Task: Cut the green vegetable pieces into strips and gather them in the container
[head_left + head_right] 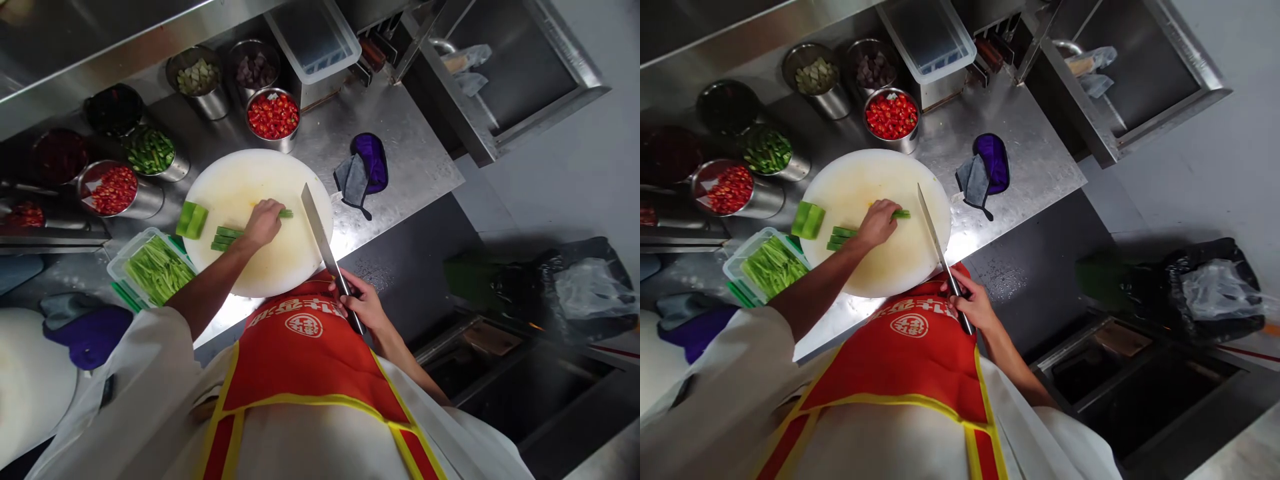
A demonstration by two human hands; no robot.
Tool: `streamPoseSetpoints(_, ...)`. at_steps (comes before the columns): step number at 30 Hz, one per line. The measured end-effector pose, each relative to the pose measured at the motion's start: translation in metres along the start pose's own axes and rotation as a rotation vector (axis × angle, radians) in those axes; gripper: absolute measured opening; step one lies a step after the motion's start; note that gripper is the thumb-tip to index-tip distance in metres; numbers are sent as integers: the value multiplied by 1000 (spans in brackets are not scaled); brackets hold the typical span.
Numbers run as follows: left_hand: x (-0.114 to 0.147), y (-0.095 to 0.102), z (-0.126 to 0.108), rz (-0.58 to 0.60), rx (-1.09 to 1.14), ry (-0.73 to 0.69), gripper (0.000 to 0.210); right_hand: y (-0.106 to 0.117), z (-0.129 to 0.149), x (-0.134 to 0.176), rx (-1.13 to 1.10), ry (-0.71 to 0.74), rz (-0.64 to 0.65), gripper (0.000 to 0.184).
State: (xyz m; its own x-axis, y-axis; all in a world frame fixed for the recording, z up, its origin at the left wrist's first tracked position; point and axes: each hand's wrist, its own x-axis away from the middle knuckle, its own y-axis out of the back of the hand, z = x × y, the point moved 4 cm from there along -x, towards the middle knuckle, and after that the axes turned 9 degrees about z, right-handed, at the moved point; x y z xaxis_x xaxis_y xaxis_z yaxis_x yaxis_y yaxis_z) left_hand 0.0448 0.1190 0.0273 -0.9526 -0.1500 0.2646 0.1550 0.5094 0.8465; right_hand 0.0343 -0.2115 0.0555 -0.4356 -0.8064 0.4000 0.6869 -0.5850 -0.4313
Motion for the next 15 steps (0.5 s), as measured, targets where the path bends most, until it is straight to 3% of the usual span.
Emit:
streamPoseSetpoints(3, -28, 15, 11, 1, -33, -36, 39, 0, 1, 0, -9, 21, -15, 71)
streamPoseSetpoints(6, -40, 16, 15, 8, -47, -12, 40, 0, 1, -1, -21, 17, -24, 71)
streamPoseSetpoints(12, -23, -8, 3, -214, 30, 124, 54, 2, -1, -4, -26, 4, -23, 72)
streamPoseSetpoints(15, -26, -22, -4, -317, 133, 214, 73, 5, -1, -6, -20, 18, -40, 70)
